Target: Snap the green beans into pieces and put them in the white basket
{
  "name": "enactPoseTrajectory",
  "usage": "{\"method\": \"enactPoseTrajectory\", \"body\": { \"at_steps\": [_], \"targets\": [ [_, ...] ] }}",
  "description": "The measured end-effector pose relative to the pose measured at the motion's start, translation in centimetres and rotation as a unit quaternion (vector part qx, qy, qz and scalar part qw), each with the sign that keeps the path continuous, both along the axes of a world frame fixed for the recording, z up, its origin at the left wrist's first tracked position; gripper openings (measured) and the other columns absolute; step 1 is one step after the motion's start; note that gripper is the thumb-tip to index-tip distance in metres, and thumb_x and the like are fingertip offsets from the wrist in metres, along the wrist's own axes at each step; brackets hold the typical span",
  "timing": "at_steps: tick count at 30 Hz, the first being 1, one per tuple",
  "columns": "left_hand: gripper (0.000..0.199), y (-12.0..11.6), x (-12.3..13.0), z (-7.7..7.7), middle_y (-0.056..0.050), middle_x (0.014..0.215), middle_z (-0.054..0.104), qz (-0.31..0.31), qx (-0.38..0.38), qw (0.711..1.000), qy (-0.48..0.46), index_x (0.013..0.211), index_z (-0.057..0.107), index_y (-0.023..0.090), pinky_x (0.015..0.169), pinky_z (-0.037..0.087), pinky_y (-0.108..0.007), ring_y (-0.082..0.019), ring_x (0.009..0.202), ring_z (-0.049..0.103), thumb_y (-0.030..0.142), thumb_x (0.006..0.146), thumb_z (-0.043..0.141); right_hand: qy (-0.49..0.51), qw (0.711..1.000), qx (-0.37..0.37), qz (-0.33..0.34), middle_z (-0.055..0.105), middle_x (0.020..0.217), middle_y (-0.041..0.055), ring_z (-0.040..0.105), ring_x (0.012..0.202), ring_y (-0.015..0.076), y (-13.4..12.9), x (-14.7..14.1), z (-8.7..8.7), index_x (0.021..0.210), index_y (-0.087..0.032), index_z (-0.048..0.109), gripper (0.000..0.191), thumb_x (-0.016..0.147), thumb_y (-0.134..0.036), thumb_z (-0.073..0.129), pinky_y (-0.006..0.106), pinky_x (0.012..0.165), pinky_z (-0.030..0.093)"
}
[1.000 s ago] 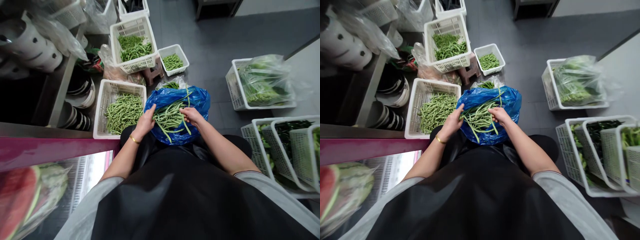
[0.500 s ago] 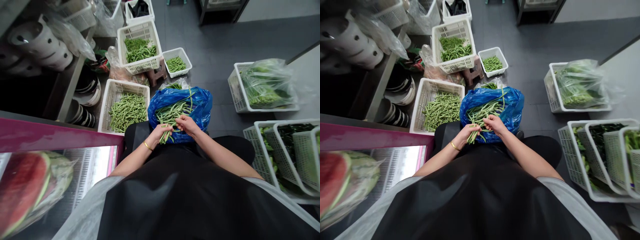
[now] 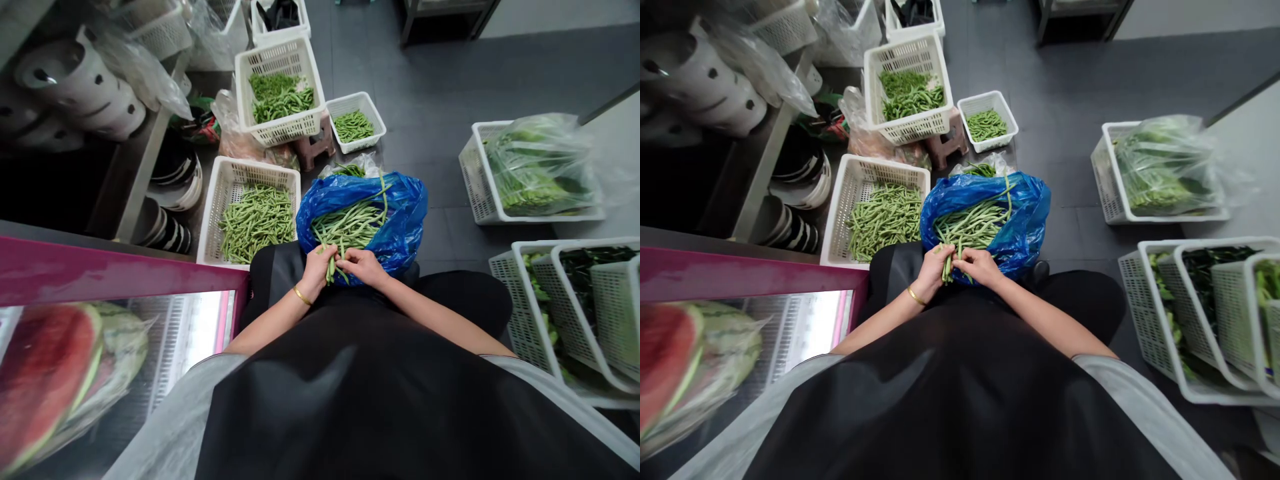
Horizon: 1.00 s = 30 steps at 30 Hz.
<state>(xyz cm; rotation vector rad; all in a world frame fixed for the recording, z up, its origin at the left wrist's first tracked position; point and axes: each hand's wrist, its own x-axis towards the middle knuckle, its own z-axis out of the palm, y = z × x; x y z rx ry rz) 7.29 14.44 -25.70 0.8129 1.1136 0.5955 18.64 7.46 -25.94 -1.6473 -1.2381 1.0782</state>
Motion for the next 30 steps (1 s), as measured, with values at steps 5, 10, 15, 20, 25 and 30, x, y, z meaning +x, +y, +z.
{"method": "enactPoseTrajectory", "body": {
  "at_steps": [5,10,15,20,25,30],
  "targets": [
    [0.03,0.6,-0.5,0.1,0.005,0.052,0.052,-0.077,0.026,0.997,-0.016,0.068,0.051,0.014,0.041,0.032,-0.018,-0.004,0.039,0.042,0.03,0.057,0.074,-0.064,0.998,-0.002,0.024,0.051,0.052,-0.0037,0.044,0.051,0.0099,0.0,0.3,0.0,0.057,-0.02,0.046,0.026,0.073,-0.035,0.06,0.022,0.054,0.036],
    [0.027,1.8,-1.0,0.1,0.004,0.051,0.055,-0.148,-0.036,0.988,-0.033,0.079,0.059,0.012,0.037,0.026,-0.018,-0.003,0.035,0.038,0.021,0.057,0.072,-0.072,0.995,-0.005,0.075,0.062,0.068,0.0019,0.055,0.059,0.0128,0.7,2.6,0.7,0.077,-0.018,0.06,0.02,0.085,-0.031,0.047,0.024,0.059,0.042],
    [0.031,3.5,-2.2,0.2,0.001,0.056,0.058,-0.177,-0.103,0.978,-0.046,0.087,0.065,0.011,0.035,0.024,-0.017,-0.003,0.035,0.039,0.02,0.058,0.069,-0.33,0.936,0.076,0.098,0.06,0.101,0.0107,0.057,0.086,0.0199,2.8,5.0,0.9,0.1,-0.02,0.065,0.023,0.085,-0.027,0.048,0.027,0.069,0.042],
    [0.031,2.9,-1.8,0.4,0.002,0.056,0.057,-0.174,-0.086,0.979,-0.067,0.086,0.064,0.011,0.035,0.024,-0.017,-0.002,0.035,0.039,0.021,0.056,0.069,-0.24,0.962,0.073,0.11,0.058,0.08,0.0074,0.055,0.072,0.016,4.8,4.1,0.5,0.079,-0.017,0.064,0.025,0.087,-0.031,0.045,0.026,0.065,0.043],
    [0.032,3.3,-1.7,2.8,0.0,0.056,0.059,-0.201,-0.008,0.979,-0.017,0.085,0.063,0.012,0.036,0.027,-0.018,-0.005,0.037,0.042,0.025,0.057,0.068,0.107,0.983,0.006,-0.149,0.052,0.061,-0.0011,0.049,0.051,0.0099,6.1,5.0,1.0,0.083,-0.017,0.058,0.03,0.083,-0.045,0.047,0.023,0.052,0.044],
    [0.025,11.8,-6.7,4.7,0.002,0.059,0.059,0.003,0.248,0.958,0.144,0.088,0.063,0.016,0.045,0.035,-0.02,-0.008,0.048,0.048,0.017,0.063,0.061,0.108,0.99,-0.041,-0.085,0.056,0.059,-0.0012,0.052,0.056,0.012,5.4,8.7,1.1,0.072,-0.016,0.061,0.029,0.064,-0.044,0.067,0.024,0.052,0.045]
  ]
}}
